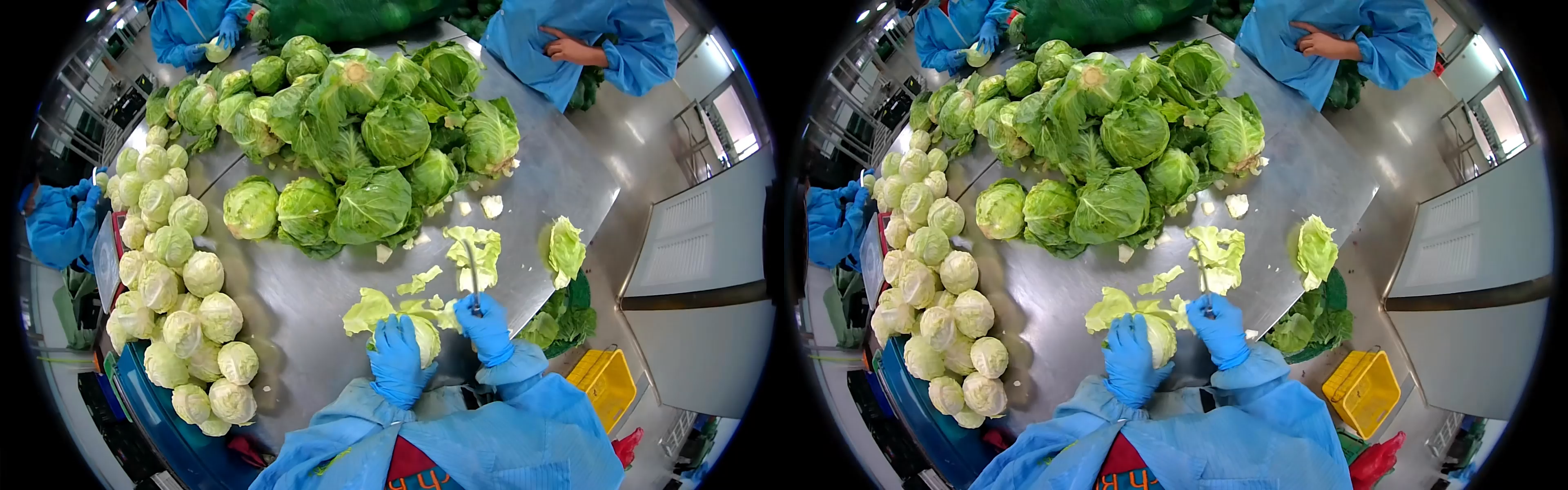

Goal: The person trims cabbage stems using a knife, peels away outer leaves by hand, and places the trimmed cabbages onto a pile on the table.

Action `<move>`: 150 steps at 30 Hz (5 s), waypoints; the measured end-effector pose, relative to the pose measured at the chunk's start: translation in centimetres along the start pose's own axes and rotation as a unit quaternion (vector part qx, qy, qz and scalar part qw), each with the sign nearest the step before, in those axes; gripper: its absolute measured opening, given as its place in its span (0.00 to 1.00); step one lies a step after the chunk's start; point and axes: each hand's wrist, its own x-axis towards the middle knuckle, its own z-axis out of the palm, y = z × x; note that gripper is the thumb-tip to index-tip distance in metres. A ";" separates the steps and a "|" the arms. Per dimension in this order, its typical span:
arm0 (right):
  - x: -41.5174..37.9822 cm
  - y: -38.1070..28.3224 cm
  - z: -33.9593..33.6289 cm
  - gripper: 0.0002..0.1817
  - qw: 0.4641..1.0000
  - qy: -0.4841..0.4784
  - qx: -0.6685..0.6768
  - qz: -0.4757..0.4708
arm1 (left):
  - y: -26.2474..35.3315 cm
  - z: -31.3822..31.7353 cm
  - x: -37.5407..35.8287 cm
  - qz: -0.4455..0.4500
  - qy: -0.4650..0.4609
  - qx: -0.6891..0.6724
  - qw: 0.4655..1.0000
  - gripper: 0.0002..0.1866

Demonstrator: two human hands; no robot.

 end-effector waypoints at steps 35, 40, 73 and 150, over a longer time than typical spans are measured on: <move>1.6 -0.9 6.2 0.27 0.943 -0.160 -0.235 -0.173 | -9.7 0.1 -2.0 0.088 0.128 -0.210 0.965 0.54; 1.5 -0.8 10.0 0.22 0.896 -0.293 -0.288 -0.167 | -9.7 -0.3 -1.9 0.122 0.111 -0.167 0.972 0.55; 0.8 1.8 8.7 0.17 0.945 -0.268 0.171 0.083 | -14.0 -1.4 -3.3 -0.213 0.015 -0.960 0.180 0.43; -4.0 -0.5 2.9 0.15 0.906 -0.152 -0.296 -0.260 | -7.8 3.2 1.1 -0.004 0.161 -0.303 0.939 0.61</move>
